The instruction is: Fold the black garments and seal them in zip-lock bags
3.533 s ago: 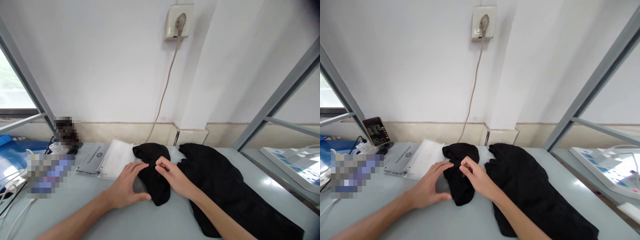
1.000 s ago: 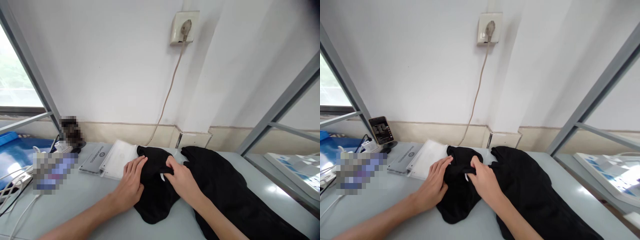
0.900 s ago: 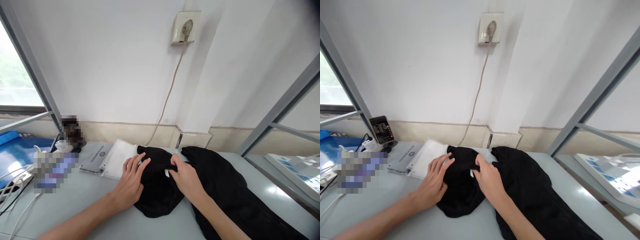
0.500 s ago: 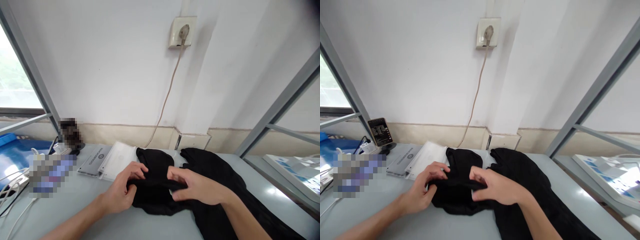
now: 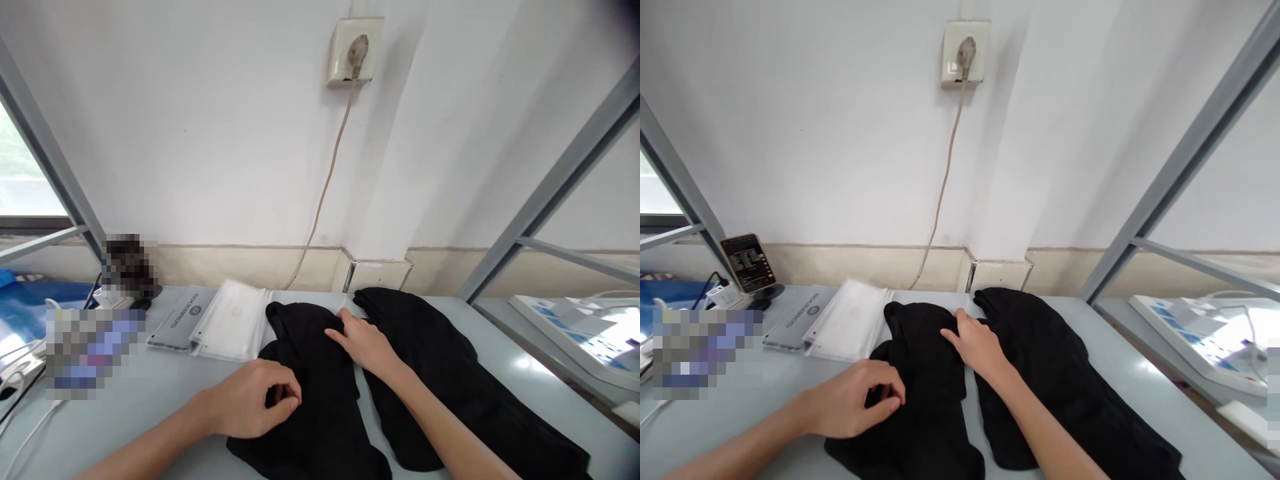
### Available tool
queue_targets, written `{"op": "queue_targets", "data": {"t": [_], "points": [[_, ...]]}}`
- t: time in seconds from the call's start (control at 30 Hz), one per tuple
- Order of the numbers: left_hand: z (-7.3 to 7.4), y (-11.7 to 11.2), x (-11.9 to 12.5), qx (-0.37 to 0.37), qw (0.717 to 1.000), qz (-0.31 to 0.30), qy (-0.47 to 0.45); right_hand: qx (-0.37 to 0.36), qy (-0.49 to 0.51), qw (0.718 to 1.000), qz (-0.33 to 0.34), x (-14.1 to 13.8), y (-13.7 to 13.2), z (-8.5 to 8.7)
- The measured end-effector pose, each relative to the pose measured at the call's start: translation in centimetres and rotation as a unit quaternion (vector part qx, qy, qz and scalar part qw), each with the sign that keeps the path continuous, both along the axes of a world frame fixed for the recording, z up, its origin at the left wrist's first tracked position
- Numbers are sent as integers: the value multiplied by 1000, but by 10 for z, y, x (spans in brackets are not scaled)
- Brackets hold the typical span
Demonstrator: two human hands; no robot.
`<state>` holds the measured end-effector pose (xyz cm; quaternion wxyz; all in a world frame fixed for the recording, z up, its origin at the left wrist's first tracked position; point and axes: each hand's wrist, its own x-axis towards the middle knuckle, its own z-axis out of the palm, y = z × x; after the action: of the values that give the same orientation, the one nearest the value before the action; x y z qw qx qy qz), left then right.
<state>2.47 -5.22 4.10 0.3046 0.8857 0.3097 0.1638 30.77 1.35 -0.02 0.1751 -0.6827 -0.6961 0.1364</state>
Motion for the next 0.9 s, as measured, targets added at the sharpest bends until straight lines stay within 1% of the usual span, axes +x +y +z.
{"op": "queue_targets", "data": {"t": [0.07,0.17,0.23,0.3,0.37,0.43,0.5,0.6,0.67,0.7,0.77,0.83,0.87,0.9], "points": [[1,-2,1,-12,1000,-15,2,12,19,1000,8,1,3,-4],[0,1,3,0,999,13,-31,43,59,997,13,4,6,-3],[-4,6,2,33,997,40,-59,56,94,994,8,7,9,-2],[-8,12,0,55,993,80,-69,60,135,989,0,9,12,-3],[-13,18,-3,54,988,136,-54,60,176,983,-8,10,15,-4],[-15,22,-6,54,985,163,-32,57,211,976,-5,9,16,-5],[-13,23,-8,76,986,145,-18,49,235,971,11,8,15,-4],[-9,22,-7,107,991,81,-9,52,251,966,19,6,13,0],[-8,19,-5,83,995,57,-17,62,263,963,8,6,12,2],[-8,17,-4,52,997,56,-24,65,270,961,4,6,12,2],[-10,14,-2,-44,996,62,-39,58,284,957,11,6,10,5],[-12,11,0,-136,987,72,-46,23,317,948,35,4,6,9],[-14,11,0,-153,983,83,-49,-5,340,939,51,3,4,12],[-15,12,0,-140,984,100,-55,-38,366,927,65,2,1,15]]}}
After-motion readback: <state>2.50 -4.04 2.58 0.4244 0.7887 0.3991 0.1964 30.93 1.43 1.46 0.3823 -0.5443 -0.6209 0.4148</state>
